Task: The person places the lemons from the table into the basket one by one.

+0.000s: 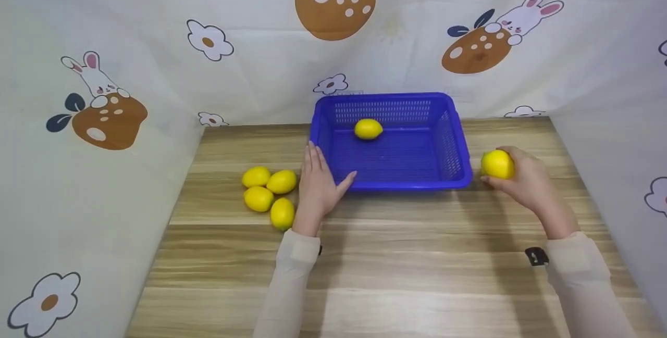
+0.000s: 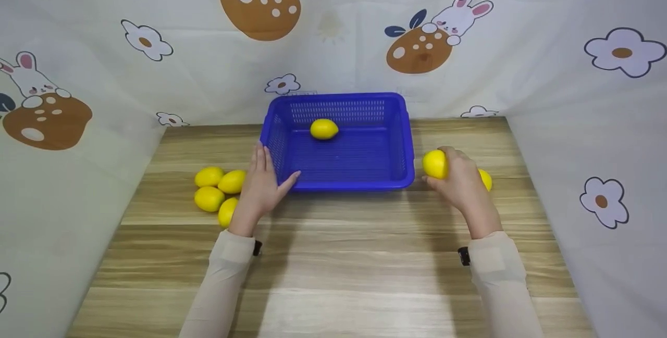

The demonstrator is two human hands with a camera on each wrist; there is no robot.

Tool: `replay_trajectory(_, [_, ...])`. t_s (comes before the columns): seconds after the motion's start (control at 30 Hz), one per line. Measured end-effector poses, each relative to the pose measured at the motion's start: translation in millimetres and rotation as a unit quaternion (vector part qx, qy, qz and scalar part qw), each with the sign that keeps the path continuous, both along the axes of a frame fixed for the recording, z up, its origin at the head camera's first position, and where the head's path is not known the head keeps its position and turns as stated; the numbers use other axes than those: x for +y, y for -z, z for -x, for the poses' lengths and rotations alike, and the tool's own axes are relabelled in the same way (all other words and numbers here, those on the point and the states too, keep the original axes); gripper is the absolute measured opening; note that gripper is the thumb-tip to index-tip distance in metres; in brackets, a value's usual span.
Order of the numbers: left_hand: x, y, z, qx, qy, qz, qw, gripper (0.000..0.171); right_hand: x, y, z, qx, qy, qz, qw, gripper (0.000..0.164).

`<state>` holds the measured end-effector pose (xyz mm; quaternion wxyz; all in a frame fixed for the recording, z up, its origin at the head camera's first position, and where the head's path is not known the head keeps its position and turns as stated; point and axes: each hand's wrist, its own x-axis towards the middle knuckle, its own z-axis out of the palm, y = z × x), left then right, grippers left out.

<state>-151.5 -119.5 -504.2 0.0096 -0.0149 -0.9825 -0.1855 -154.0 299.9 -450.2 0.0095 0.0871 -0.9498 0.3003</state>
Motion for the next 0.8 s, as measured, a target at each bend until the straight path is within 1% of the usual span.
replay_trajectory(0.13, [1.3, -0.8, -0.7, -0.005, 0.000, -0.002, 1.0000, 0.110, -0.1, -3.6, 0.8, -0.005, -0.002, -0.002, 1.000, 0.073])
replay_trajectory(0.3, [1.8, -0.8, -0.6, -0.002, -0.001, 0.003, 1.0000, 0.110, -0.7, -8.0, 3.5, -0.019, -0.004, -0.004, 1.000, 0.074])
replay_trajectory(0.43, [1.1, -0.8, -0.6, -0.001, -0.001, -0.005, 1.0000, 0.110, -2.1, -10.6, 5.9, -0.034, -0.003, -0.002, 0.999, 0.073])
replay_trajectory(0.57, [0.1, 0.1, -0.4, 0.004, -0.001, -0.016, 0.9999, 0.109, -4.1, -11.6, 9.4, -0.038, -0.005, -0.003, 0.999, 0.072])
replay_trajectory(0.67, [-0.2, 0.8, -0.1, 0.003, 0.000, -0.024, 0.9997, 0.108, -4.3, -12.2, 11.9, -0.042, -0.007, -0.004, 0.999, 0.074])
replay_trajectory(0.8, [-0.2, 0.8, 0.5, -0.002, 0.000, -0.021, 0.9998, 0.109, -4.7, -14.9, 14.4, -0.052, -0.010, -0.004, 0.999, 0.074])
